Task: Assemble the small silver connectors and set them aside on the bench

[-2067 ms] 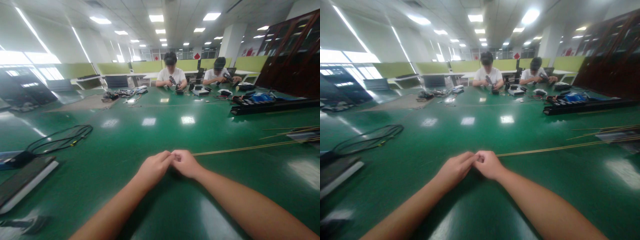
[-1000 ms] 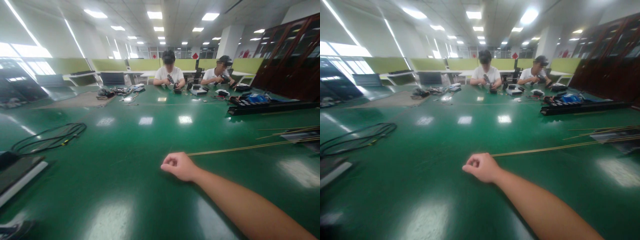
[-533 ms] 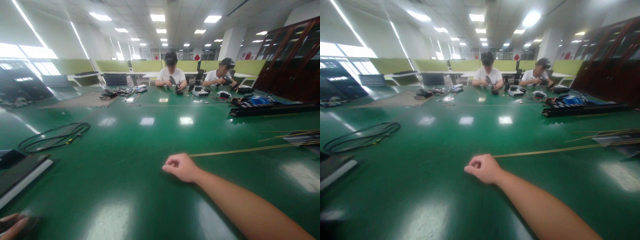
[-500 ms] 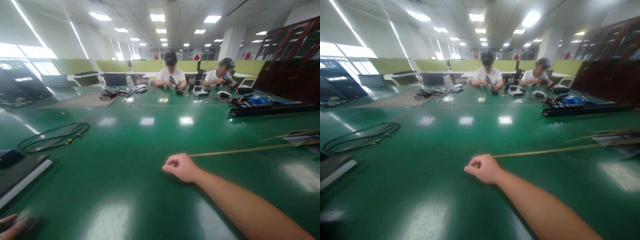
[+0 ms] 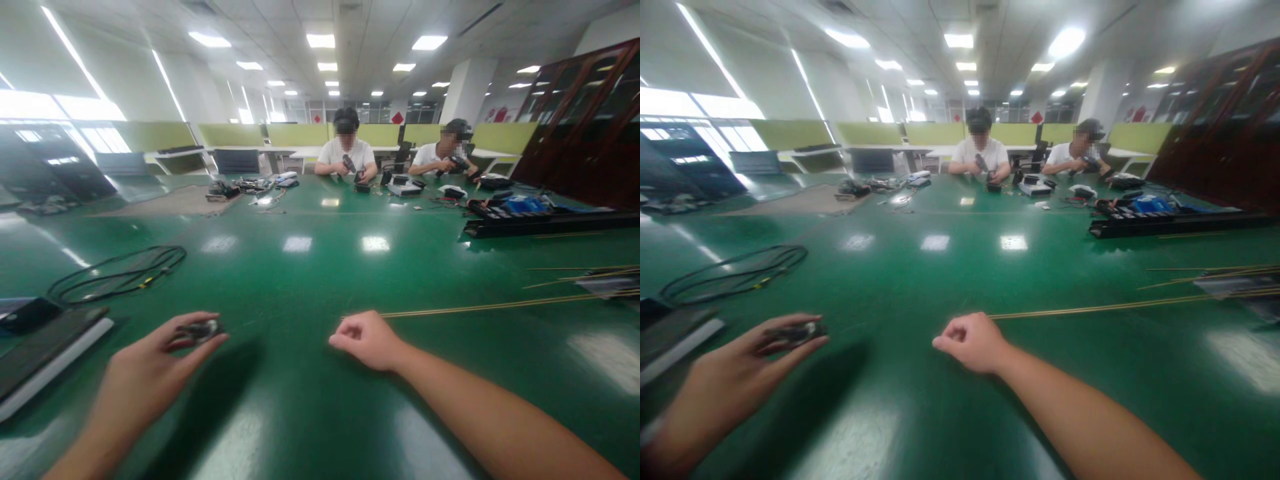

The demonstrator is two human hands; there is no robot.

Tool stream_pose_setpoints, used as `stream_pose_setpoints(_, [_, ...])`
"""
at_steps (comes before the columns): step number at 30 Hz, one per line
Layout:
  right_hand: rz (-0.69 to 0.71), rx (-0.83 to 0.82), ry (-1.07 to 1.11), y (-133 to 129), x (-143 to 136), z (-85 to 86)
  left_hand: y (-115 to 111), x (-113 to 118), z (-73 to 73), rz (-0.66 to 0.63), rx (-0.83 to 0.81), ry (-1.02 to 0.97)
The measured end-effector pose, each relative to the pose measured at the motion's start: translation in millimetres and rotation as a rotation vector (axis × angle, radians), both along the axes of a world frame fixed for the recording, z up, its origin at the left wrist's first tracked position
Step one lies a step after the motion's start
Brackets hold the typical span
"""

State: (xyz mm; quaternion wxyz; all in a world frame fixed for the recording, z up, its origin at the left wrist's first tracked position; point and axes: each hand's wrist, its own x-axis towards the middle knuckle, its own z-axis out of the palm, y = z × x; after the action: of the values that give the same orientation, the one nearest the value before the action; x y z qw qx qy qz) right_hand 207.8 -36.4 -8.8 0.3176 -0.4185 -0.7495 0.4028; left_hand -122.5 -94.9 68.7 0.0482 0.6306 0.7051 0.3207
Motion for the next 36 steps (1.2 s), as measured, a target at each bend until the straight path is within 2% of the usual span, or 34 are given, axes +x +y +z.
stream_pose_setpoints(3, [-0.010, -0.042, 0.081, 0, 1, 1.7, 37, 63, -0.9, -0.319, -0.033, -0.146])
stream_pose_setpoints(5, [-0.053, -0.124, 0.231, 1, 3, 1.5, 54, 107, -8.3, -0.485, -0.069, -0.313])
stream_pose_setpoints(7, [-0.092, -0.217, 0.401, 3, 5, -0.1, 62, 140, -22.0, -0.576, -0.091, -0.488])
stream_pose_setpoints(9, [-0.090, -0.271, 0.509, 6, 6, -2.7, 63, 157, -37.9, -0.616, -0.102, -0.597])
stream_pose_setpoints(12, [-0.047, -0.290, 0.544, 9, 5, -5.9, 60, 158, -55.2, -0.675, -0.178, -0.666])
stream_pose_setpoints(14, [-0.027, -0.309, 0.526, 8, 3, -6.8, 58, 152, -59.1, -0.703, -0.243, -0.690])
stream_pose_setpoints(18, [0.007, -0.279, 0.458, 5, 0, -5.8, 59, 147, -56.9, -0.713, -0.318, -0.727])
stream_pose_setpoints(26, [0.014, -0.276, 0.430, 2, 2, -1.6, 57, 152, -54.7, -0.728, -0.350, -0.778])
stream_pose_setpoints(36, [0.049, -0.267, 0.431, 1, 1, -2.8, 58, 155, -57.7, -0.684, -0.362, -0.969])
